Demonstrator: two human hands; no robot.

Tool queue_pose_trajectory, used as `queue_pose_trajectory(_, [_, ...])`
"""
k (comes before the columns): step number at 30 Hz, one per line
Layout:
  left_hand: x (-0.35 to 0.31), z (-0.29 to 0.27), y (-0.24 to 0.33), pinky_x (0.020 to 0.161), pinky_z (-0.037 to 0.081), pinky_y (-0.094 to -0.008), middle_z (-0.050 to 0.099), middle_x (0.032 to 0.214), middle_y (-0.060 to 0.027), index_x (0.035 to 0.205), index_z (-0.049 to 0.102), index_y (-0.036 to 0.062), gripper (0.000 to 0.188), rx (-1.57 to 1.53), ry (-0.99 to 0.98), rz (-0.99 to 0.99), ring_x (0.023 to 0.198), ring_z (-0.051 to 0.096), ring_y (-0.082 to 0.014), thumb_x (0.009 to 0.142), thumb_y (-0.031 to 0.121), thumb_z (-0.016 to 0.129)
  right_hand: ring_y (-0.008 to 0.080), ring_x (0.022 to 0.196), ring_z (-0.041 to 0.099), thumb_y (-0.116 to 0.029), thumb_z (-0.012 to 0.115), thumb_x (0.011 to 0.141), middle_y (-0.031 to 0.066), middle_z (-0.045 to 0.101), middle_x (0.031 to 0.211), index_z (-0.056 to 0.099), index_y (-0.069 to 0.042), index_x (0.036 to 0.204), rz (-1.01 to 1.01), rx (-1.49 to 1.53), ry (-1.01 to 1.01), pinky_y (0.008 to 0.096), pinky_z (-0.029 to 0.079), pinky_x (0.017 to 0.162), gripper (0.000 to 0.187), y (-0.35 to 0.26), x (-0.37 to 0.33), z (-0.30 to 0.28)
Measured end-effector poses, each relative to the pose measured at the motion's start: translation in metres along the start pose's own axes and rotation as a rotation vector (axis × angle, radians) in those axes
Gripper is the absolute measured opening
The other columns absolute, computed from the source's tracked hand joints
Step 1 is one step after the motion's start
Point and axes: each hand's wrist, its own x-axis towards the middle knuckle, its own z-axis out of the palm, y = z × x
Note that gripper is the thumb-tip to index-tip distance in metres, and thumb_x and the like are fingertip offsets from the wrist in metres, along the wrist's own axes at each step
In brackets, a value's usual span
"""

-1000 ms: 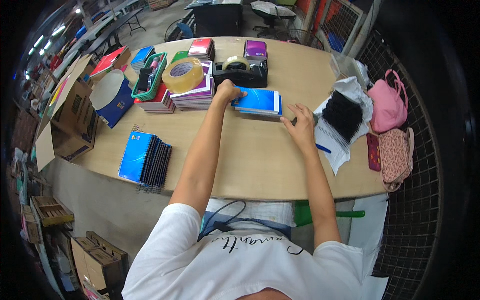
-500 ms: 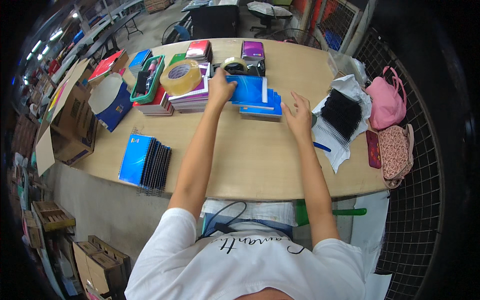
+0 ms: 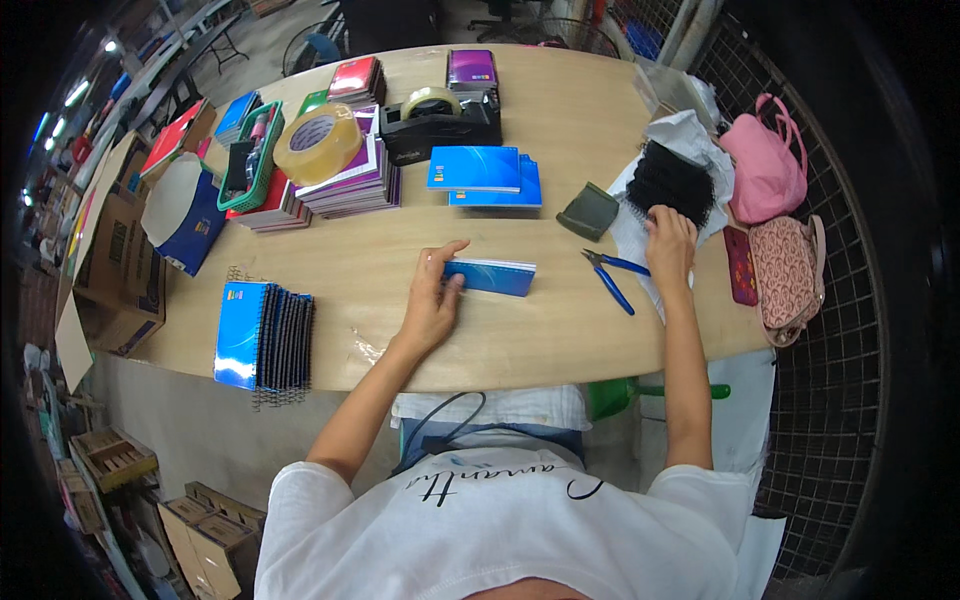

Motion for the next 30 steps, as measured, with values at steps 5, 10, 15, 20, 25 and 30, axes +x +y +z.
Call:
queue_pose_trajectory(5, [-0.002,0.005,-0.007,0.077,0.045,-0.0339,0.051,0.097,-0.0137,0.100,0.058,0.0011,0.016,0.009,0.082,0.016,0.087,0.053,-0.0272,0.084,0.000,0.063,0.0244,0.075,0.062,-0.001,0.063,0.082,0.0123,0.063,0.087,0.069,-0.005,0.105,-0.060,0.732,-0.211,0.0323,0.048,0.064,0.024,-0.067,0.001,-0.054])
queue_pose_trajectory(10, [-0.002,0.012,-0.010,0.071,0.044,-0.0324,0.051,0.091,-0.0112,0.093,0.057,-0.0004,0.012,-0.082,0.083,-0.013,0.081,0.053,-0.0237,0.086,0.003,0.065,0.0196,0.077,0.063,-0.003,0.067,0.081,0.0121,0.067,0.087,0.071,-0.002,0.098,0.089,0.939,-0.376,0.0293,0.049,0.064,0.017,-0.113,-0.018,-0.044])
queue_pose_trajectory(15, [-0.005,0.010,-0.007,0.071,0.044,-0.0320,0.051,0.090,-0.0109,0.092,0.057,-0.0005,0.010,-0.076,0.090,-0.019,0.081,0.052,-0.0234,0.086,0.003,0.065,0.0216,0.082,0.064,-0.001,0.069,0.078,0.0105,0.068,0.089,0.071,-0.002,0.093,0.006,1.104,-0.367,0.0312,0.049,0.072,0.015,-0.121,-0.013,-0.038])
queue_pose_trajectory(20, [-0.005,0.010,-0.003,0.071,0.043,-0.0321,0.051,0.090,-0.0108,0.092,0.058,-0.0004,0.009,-0.085,0.110,-0.036,0.080,0.052,-0.0233,0.086,0.003,0.064,0.0255,0.084,0.063,-0.001,0.070,0.075,0.0107,0.068,0.089,0.069,-0.001,0.090,-0.149,1.068,-0.379,0.0346,0.049,0.077,0.015,-0.120,-0.011,-0.041])
queue_pose_trajectory(25, [-0.007,0.008,-0.003,0.074,0.042,-0.0291,0.050,0.089,-0.0083,0.091,0.054,0.0002,0.011,-0.051,0.104,-0.051,0.082,0.050,-0.0192,0.086,0.002,0.064,0.0264,0.082,0.063,-0.005,0.070,0.078,0.0104,0.067,0.087,0.068,-0.002,0.092,-0.144,1.035,-0.462,0.0348,0.048,0.074,0.015,-0.123,-0.013,-0.043])
queue_pose_trajectory(30, [-0.008,0.008,-0.004,0.073,0.043,-0.0319,0.051,0.091,-0.0104,0.092,0.057,-0.0002,0.011,-0.065,0.114,-0.031,0.082,0.051,-0.0228,0.087,0.004,0.065,0.0305,0.081,0.063,-0.012,0.068,0.082,0.0113,0.063,0.083,0.064,-0.002,0.096,-0.151,0.915,-0.471,0.0362,0.049,0.068,0.017,-0.134,-0.007,-0.055])
